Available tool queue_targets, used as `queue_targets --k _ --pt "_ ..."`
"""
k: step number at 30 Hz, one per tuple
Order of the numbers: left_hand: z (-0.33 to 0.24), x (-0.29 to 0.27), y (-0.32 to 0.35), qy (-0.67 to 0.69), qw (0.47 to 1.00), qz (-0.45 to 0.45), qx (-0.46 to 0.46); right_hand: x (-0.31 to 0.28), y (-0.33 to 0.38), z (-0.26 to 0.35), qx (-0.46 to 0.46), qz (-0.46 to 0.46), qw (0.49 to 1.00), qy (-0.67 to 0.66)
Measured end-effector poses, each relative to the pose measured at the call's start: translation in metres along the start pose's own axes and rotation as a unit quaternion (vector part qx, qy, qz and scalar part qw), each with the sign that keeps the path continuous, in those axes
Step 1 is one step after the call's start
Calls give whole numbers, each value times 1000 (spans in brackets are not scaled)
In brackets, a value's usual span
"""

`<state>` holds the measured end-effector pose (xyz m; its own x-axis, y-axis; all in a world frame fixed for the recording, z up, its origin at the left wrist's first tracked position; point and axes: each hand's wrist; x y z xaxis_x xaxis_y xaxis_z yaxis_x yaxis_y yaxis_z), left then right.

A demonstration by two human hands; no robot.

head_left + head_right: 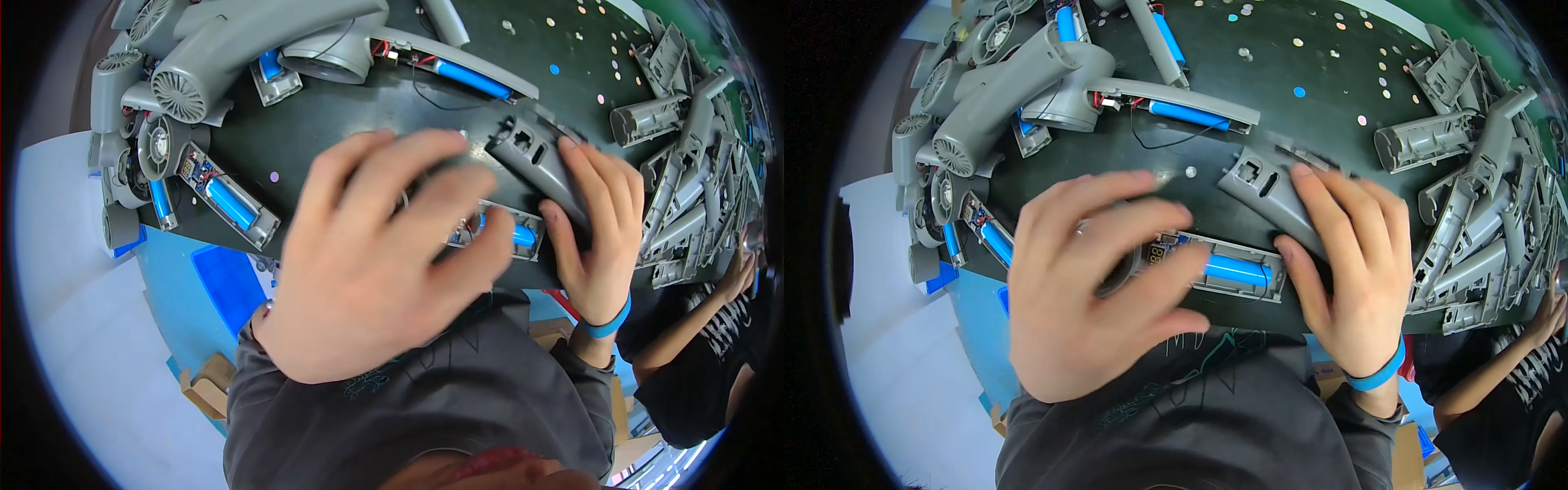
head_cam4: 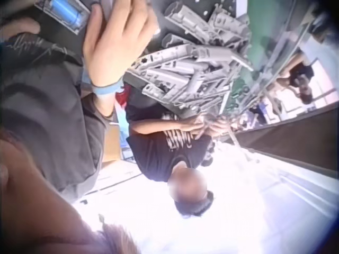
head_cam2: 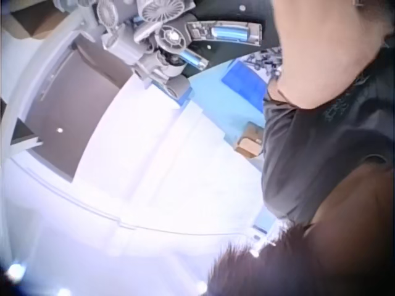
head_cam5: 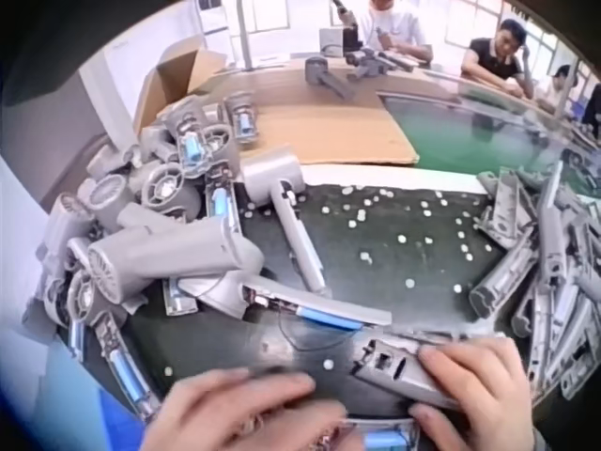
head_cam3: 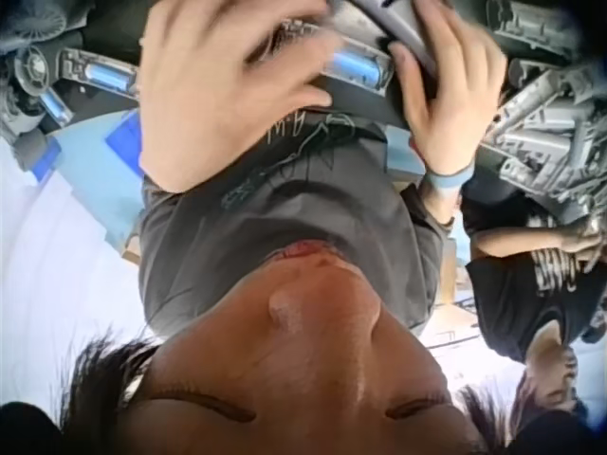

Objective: Assembling internal components, wiring, and circuit boards into hair dryer bodies on a production line.

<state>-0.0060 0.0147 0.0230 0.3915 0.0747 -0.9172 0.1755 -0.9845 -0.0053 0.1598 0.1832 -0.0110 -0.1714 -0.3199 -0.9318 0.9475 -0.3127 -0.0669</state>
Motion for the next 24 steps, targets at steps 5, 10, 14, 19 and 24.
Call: queue_targets --k 5,10,14,19,24 --pt "-2 23 -2 -51 997 -35 39 -16 12 10 -90 1 991 -94" --pt "-1 9 -5 2 999 9 33 0 17 6 -120 12 989 -82" --pt "2 12 -6 -11 999 8 48 5 18 5 -159 4 984 -80" --pt "5 19 -9 -27 998 -14 56 0 14 11 -105 41 990 -81" --pt "3 13 -10 -21 999 5 48 -14 13 15 -4 126 977 -170"
Point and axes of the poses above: each hand's wrist, its own y-axis away from the middle knuckle, its own x-axis out of the palm, z = x × y, and after that the axes turned 14 degrees about z, right-handed
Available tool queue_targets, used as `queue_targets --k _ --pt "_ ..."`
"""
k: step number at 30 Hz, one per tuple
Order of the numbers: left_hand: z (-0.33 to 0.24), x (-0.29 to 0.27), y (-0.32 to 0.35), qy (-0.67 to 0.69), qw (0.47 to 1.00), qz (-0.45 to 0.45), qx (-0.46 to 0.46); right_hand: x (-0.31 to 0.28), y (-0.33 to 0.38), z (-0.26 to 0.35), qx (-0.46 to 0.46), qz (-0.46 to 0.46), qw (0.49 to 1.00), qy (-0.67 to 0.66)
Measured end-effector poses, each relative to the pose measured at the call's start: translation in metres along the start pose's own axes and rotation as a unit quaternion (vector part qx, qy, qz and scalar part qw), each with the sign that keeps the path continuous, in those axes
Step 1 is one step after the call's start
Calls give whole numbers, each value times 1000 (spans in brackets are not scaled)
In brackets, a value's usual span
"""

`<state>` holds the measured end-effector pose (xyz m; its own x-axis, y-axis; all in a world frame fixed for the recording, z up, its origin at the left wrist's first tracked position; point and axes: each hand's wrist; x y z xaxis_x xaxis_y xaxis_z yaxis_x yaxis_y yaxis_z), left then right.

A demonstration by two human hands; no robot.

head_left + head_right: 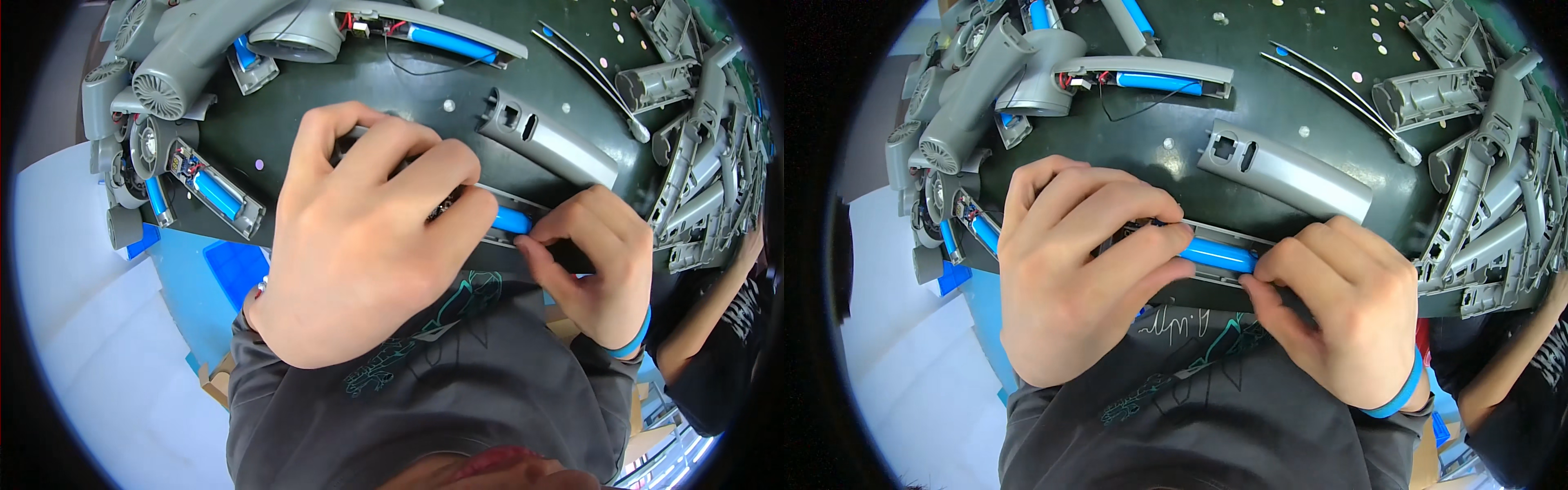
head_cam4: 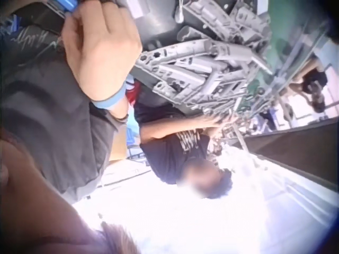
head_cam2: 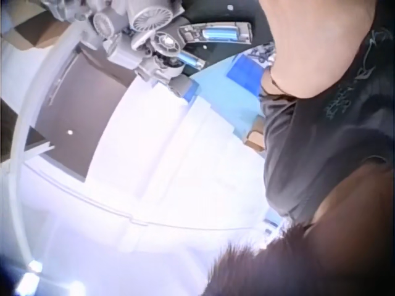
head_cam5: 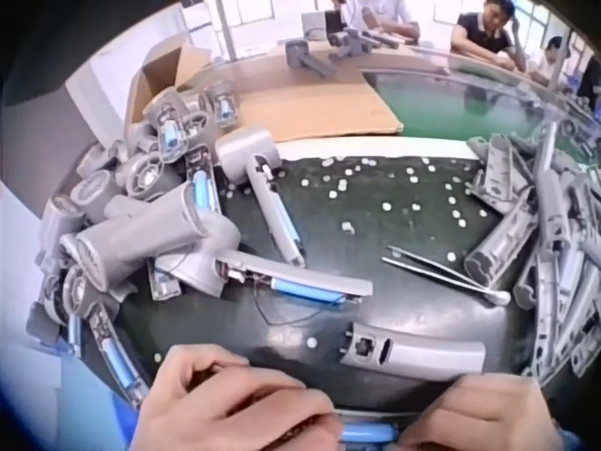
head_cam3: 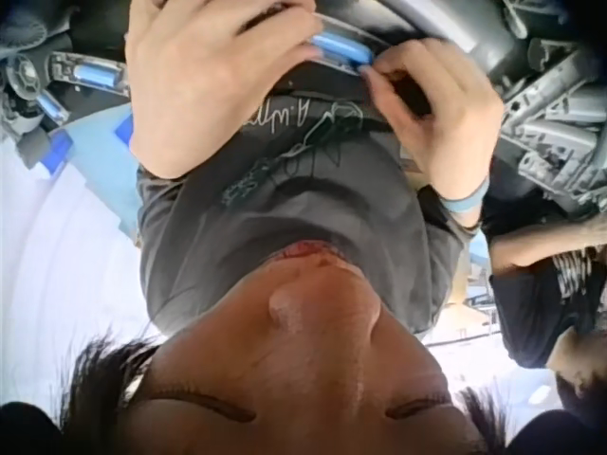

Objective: Assembling internal components, wiring, and circuit boards into hair dryer bodies on a production line.

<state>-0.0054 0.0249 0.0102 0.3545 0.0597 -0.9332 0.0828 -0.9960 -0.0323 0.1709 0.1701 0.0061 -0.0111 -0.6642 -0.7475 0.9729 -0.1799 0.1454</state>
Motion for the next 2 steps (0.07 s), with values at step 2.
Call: queue_targets --k 2 --pt "-3 -4 0 -18 999 37 -19 3 1 3 49 6 997 -54"
Point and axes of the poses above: each hand's wrist, its own y-axis away from the middle knuckle, its own x-axis out of the palm, z = x × y, and after that the axes turned 14 degrees about z, right-handed
